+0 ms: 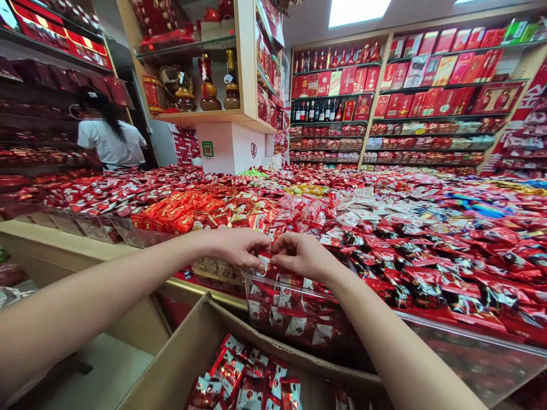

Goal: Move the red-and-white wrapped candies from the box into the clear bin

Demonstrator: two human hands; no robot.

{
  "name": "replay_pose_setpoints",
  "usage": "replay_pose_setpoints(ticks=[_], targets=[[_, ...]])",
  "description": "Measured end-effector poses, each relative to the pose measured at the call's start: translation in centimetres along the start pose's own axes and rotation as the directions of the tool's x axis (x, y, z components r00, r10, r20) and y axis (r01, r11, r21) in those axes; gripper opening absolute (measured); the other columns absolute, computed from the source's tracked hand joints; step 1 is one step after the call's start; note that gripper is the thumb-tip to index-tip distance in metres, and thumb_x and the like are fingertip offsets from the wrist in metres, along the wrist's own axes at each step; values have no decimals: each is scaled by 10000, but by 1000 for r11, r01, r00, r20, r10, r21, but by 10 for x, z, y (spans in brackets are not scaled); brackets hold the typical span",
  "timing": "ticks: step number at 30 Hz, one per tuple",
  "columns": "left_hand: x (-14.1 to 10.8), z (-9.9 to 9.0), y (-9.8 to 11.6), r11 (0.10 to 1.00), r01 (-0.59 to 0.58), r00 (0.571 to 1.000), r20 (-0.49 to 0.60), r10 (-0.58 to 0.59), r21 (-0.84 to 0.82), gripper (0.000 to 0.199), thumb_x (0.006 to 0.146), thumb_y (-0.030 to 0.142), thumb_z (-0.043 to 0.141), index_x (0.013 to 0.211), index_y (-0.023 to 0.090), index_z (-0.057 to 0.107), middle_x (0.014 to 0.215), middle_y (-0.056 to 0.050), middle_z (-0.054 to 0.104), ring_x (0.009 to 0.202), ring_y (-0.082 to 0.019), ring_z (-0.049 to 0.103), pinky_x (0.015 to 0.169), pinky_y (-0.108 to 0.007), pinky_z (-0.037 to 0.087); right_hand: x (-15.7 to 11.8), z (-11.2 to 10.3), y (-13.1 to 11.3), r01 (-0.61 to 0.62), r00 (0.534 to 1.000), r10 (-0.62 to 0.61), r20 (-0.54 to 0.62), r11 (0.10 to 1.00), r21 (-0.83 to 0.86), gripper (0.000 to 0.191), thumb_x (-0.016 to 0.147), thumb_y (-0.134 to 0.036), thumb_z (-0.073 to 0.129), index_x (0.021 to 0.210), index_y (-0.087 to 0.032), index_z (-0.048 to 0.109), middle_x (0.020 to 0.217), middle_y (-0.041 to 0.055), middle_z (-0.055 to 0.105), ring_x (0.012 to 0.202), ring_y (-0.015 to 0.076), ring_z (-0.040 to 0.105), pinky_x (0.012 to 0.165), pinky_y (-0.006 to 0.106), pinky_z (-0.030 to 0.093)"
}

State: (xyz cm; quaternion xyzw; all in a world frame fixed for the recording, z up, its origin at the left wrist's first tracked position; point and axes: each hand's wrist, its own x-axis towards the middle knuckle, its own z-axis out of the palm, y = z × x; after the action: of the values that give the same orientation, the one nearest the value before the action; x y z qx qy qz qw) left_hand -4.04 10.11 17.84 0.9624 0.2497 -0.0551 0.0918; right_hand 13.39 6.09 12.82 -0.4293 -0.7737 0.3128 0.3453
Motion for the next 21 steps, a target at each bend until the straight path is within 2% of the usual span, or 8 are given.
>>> replay_pose_setpoints(ticks=[5,14,17,21], targets=[[0,-4,6,1000,-5,996,92,6,-12,143,637,238,594,743,156,543,608,59,482,532,-79,407,471,-187,283,-4,-1,-4,-79,979,70,194,996,38,187,653,-334,627,676,-154,582,529,-25,546,437,82,450,389,195,354],[8,-12,16,999,26,976,216,-35,44,53,602,201,610,623,164,579,470,77,438,441,-72,334,453,-217,255,-5,-1,-6,2,982,18,188,994,-109,128,677,-265,598,665,-145,643,496,-48,495,444,62,403,411,177,315],[10,-13,18,997,45,974,221,-57,56,34,585,184,618,612,176,598,457,76,445,438,-76,331,465,-225,258,-5,-2,-5,14,985,8,170,992,-126,156,678,-287,594,686,-151,671,501,-41,529,450,74,430,421,184,327],[12,-14,21,994,86,963,249,-102,71,70,553,179,649,620,194,643,478,57,519,451,-93,368,488,-241,276,-5,-4,-7,32,974,7,228,986,-166,204,679,-305,593,752,-156,712,602,-7,622,521,97,481,471,195,364]])
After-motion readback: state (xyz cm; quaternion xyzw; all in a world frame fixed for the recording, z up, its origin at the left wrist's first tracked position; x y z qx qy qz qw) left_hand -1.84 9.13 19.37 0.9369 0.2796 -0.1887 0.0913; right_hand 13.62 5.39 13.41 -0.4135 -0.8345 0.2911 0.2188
